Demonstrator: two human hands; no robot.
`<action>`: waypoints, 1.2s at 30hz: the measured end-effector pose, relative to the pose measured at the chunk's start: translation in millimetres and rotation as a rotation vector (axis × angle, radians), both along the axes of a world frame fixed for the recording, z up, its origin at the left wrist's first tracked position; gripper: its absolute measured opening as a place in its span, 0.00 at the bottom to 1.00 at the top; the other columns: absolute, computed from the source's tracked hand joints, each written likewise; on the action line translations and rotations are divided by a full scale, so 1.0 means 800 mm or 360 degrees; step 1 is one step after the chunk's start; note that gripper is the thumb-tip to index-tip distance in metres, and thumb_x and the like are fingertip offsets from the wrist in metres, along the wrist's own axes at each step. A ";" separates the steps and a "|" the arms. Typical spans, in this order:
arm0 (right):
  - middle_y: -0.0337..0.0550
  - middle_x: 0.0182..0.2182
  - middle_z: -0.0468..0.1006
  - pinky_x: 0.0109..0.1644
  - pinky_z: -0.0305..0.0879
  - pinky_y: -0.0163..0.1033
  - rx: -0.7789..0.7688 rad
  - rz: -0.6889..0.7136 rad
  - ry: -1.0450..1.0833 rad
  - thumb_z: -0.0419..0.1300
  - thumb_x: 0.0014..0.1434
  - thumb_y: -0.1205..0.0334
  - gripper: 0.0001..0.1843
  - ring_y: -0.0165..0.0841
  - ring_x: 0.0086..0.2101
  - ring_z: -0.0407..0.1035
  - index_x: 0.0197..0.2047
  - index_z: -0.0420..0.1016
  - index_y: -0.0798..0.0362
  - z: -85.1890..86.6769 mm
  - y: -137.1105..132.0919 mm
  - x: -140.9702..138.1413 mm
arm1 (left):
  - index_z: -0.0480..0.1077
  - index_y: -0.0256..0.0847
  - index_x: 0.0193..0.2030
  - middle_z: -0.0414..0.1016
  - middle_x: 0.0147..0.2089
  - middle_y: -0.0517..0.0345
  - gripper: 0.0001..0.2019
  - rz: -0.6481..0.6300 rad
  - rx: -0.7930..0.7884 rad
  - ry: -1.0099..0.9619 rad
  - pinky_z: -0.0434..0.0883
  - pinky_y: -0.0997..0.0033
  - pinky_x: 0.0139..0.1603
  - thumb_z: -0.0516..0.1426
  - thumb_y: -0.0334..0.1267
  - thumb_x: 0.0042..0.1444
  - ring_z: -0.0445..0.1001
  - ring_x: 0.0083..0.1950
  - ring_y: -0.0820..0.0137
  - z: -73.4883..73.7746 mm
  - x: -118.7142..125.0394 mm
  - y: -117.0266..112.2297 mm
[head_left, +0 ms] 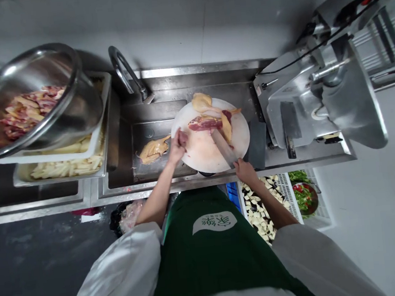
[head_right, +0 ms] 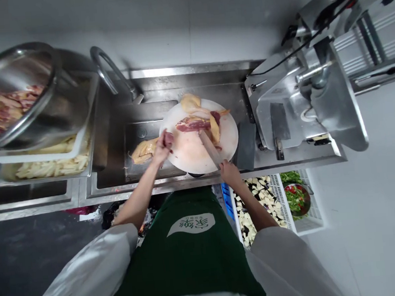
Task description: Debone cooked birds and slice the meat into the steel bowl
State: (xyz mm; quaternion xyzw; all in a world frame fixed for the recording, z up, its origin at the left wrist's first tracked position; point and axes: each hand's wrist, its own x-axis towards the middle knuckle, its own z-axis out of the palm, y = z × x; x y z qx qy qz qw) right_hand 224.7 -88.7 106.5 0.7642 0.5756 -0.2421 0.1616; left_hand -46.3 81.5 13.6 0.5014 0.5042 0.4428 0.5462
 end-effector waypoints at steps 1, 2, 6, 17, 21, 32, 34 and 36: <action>0.59 0.43 0.81 0.46 0.63 0.39 0.0004 0.0004 -0.0024 0.42 0.76 0.59 0.18 0.42 0.46 0.77 0.53 0.68 0.60 0.005 0.001 0.005 | 0.76 0.39 0.56 0.76 0.41 0.54 0.26 -0.0034 0.0022 0.0141 0.79 0.61 0.49 0.61 0.27 0.47 0.75 0.40 0.66 -0.005 0.012 -0.019; 0.58 0.43 0.81 0.45 0.64 0.39 0.0008 0.0017 -0.0037 0.42 0.76 0.59 0.18 0.42 0.45 0.78 0.52 0.68 0.59 0.012 0.002 0.008 | 0.78 0.38 0.53 0.76 0.40 0.53 0.24 -0.0040 0.0056 0.0305 0.78 0.61 0.50 0.60 0.25 0.46 0.75 0.39 0.66 -0.010 0.019 -0.037; 0.56 0.38 0.81 0.41 0.63 0.38 0.0150 0.0115 -0.0025 0.43 0.75 0.58 0.17 0.43 0.41 0.78 0.51 0.68 0.58 0.048 0.009 -0.011 | 0.82 0.37 0.41 0.76 0.39 0.51 0.14 0.0122 0.0106 0.0849 0.77 0.60 0.51 0.60 0.26 0.49 0.74 0.33 0.68 -0.020 -0.004 -0.090; 0.60 0.40 0.82 0.42 0.65 0.38 -0.0024 0.0087 0.0271 0.45 0.74 0.65 0.15 0.42 0.42 0.78 0.53 0.68 0.62 0.041 0.011 -0.112 | 0.79 0.38 0.36 0.78 0.37 0.52 0.10 0.0364 -0.0300 0.1115 0.76 0.64 0.42 0.58 0.38 0.52 0.74 0.30 0.68 -0.051 -0.161 -0.189; 0.60 0.39 0.81 0.42 0.65 0.39 0.0086 0.0120 0.0145 0.44 0.74 0.61 0.15 0.44 0.41 0.78 0.53 0.67 0.60 0.066 0.010 -0.109 | 0.79 0.38 0.35 0.78 0.37 0.49 0.10 0.0391 -0.0310 0.1146 0.76 0.61 0.47 0.57 0.39 0.52 0.77 0.35 0.63 -0.064 -0.182 -0.214; 0.57 0.39 0.81 0.42 0.65 0.38 -0.0018 0.0143 0.0150 0.45 0.74 0.63 0.14 0.43 0.42 0.79 0.53 0.67 0.59 0.055 -0.008 -0.129 | 0.78 0.38 0.37 0.75 0.39 0.51 0.10 0.0460 -0.0185 0.1068 0.75 0.62 0.45 0.57 0.39 0.53 0.74 0.33 0.66 -0.057 -0.182 -0.184; 0.57 0.38 0.81 0.42 0.65 0.38 0.0092 0.0127 0.0109 0.43 0.75 0.60 0.16 0.42 0.41 0.79 0.54 0.66 0.59 0.058 -0.010 -0.133 | 0.78 0.38 0.37 0.75 0.38 0.51 0.10 0.0481 -0.0163 0.1046 0.75 0.62 0.44 0.57 0.38 0.53 0.73 0.33 0.67 -0.056 -0.181 -0.179; 0.56 0.38 0.82 0.42 0.65 0.38 0.0130 0.0082 0.0130 0.40 0.76 0.60 0.18 0.42 0.41 0.79 0.56 0.65 0.59 0.050 -0.010 -0.145 | 0.78 0.38 0.37 0.74 0.37 0.52 0.09 0.0511 -0.0121 0.1031 0.74 0.62 0.45 0.57 0.37 0.54 0.73 0.32 0.67 -0.054 -0.178 -0.175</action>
